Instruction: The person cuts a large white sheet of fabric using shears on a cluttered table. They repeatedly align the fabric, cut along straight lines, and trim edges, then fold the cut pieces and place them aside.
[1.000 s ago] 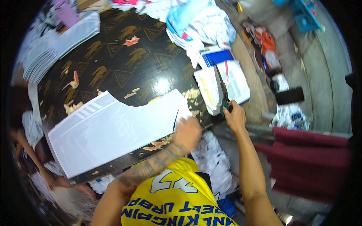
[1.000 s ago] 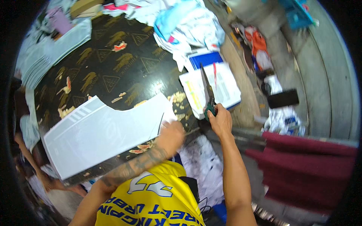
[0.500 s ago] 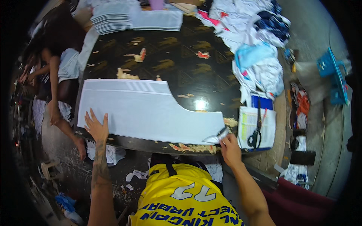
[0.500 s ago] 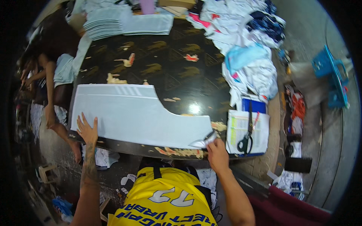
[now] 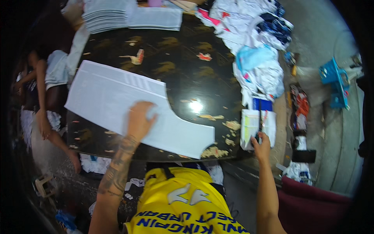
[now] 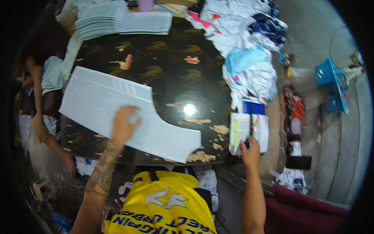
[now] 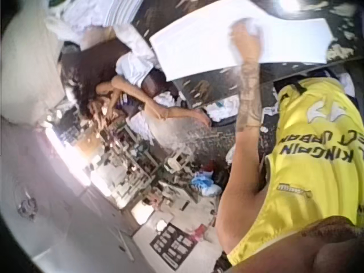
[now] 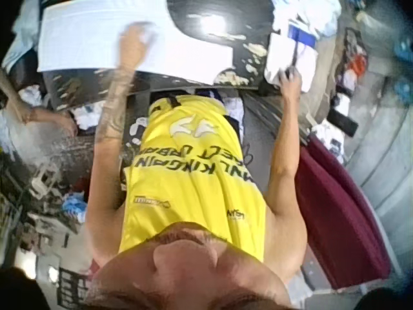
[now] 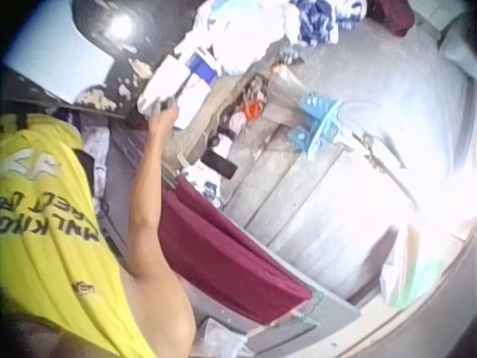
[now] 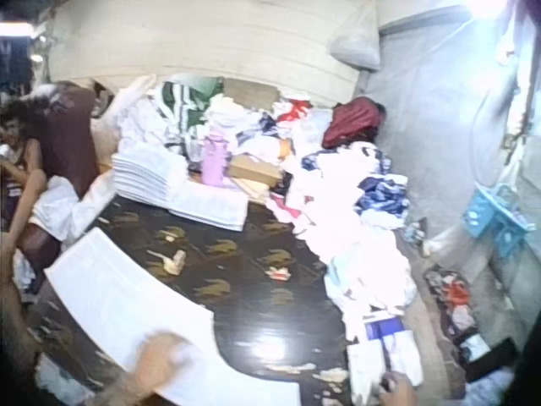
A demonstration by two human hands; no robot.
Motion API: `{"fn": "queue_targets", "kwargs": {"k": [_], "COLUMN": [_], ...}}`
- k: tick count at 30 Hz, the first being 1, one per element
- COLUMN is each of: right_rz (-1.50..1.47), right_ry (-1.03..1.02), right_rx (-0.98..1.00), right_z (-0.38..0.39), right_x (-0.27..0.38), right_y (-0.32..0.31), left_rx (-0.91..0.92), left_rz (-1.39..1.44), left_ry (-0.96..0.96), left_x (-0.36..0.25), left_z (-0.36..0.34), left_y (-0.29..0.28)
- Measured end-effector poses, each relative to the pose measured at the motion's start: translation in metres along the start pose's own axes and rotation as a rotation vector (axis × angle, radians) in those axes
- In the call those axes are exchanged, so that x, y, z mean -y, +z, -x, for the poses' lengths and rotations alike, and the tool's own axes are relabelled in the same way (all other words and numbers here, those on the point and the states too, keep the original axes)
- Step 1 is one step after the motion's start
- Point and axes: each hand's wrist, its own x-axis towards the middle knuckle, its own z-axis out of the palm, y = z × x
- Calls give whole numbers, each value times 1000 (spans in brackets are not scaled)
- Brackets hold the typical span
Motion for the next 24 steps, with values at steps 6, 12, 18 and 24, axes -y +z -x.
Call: {"fn": "queue_targets", "kwargs": {"k": [6,12,18,24], "right_rz": [68,35,-327,-877], "right_ry": [-78,12,138,314], "right_rx": [91,124,273,446], "right_z": [11,-7,-34,-20], "right_x": [-56,-71,-92,-77], "right_y": [19,14,-4,-21], "left_rx": [377,427,117,-299], "left_rz": [45,-135,0,223], "left_ry": [272,319,27,-567], "left_x": [-145,-164,-175,-151], "left_z": [33,33,44,81], "left_y": [110,142,130,90]}}
